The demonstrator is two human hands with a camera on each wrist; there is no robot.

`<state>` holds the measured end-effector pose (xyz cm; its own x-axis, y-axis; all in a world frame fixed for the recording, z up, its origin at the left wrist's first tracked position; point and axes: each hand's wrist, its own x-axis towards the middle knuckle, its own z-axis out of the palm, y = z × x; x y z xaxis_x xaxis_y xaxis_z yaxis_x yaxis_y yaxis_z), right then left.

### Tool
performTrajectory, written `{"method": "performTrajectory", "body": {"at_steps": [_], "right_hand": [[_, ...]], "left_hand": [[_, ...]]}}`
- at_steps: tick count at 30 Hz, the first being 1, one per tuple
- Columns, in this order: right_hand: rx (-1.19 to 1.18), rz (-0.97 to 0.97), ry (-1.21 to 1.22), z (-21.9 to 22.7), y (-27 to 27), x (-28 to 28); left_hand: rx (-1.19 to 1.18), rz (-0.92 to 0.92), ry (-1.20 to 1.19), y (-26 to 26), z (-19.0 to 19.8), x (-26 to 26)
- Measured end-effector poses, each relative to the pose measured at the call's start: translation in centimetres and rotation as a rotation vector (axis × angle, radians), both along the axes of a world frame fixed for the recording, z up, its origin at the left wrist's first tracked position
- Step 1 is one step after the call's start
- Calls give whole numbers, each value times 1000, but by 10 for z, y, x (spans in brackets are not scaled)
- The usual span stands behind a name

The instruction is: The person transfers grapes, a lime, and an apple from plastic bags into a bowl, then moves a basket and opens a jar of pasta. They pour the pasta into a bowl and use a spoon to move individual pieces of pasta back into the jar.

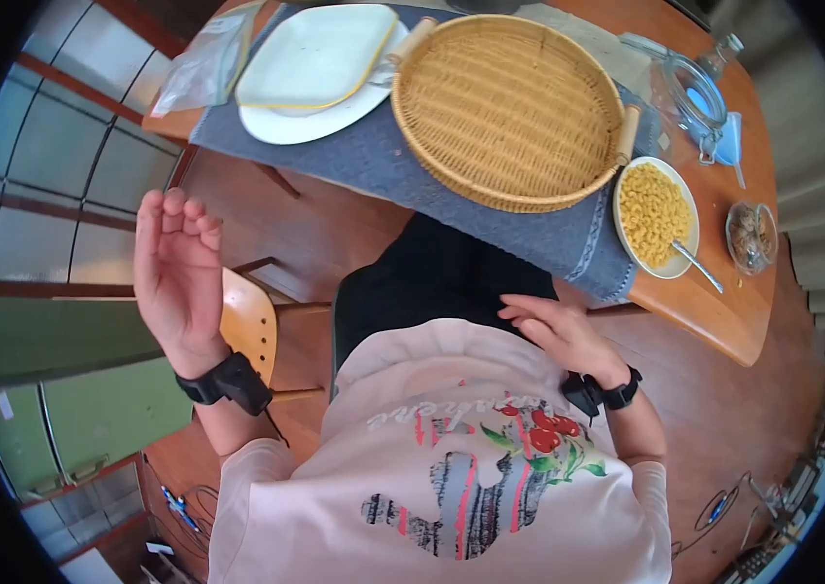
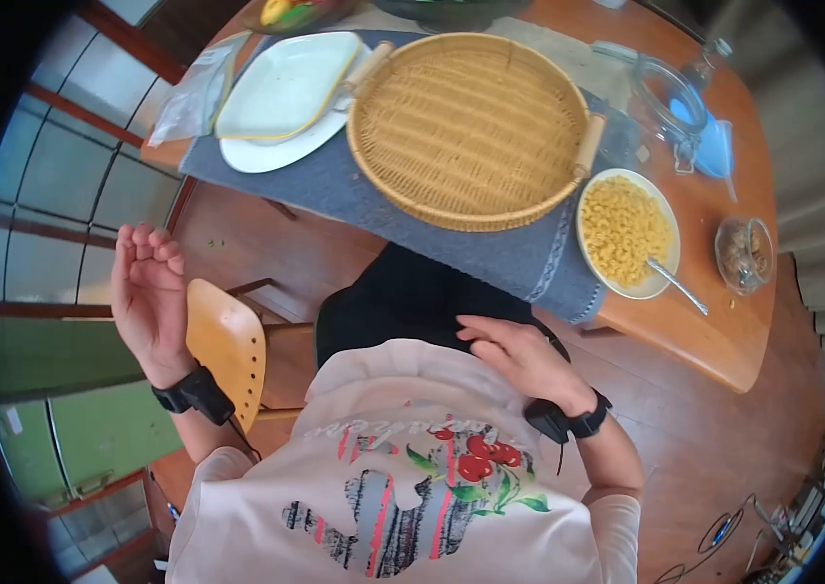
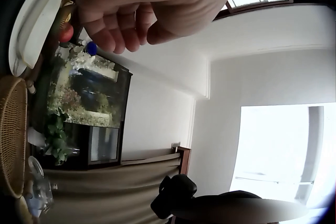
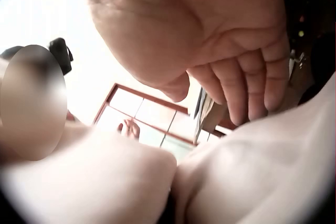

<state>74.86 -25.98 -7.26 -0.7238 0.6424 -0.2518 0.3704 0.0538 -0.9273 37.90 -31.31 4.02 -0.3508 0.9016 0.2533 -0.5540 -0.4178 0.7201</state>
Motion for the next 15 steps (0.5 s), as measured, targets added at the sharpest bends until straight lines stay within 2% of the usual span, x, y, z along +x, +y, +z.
{"method": "performTrajectory", "body": {"at_steps": [1,3,4,5,7,9,11,12,13,15], "right_hand": [[8,22,8,2,-3,-16],[438,266,-157,3,-5,-45],[535,243,-39,-7,-8,-55],[534,253,-40,-11,-3,-59],[378,209,-202,-19,11,-65],[418,184,-147,-39,20,-67],[573,216,-74,-53,30,-66],[604,153,-123,-56,38,-64],[567,48,-126,-61,44,-66],[305,155,-284,-60,53,-64]], "left_hand": [[10,9,-13,-5,2,-2],[24,72,-19,-16,9,-7],[42,87,-15,-21,11,-11],[55,96,-14,-26,11,-14],[34,118,-20,-34,8,-22],[9,132,-18,-36,1,-27],[-25,144,-77,-33,-6,-27],[-46,129,-84,-30,-9,-26],[-65,115,-90,-26,-12,-25],[-140,166,-88,-19,-19,-15]]}}
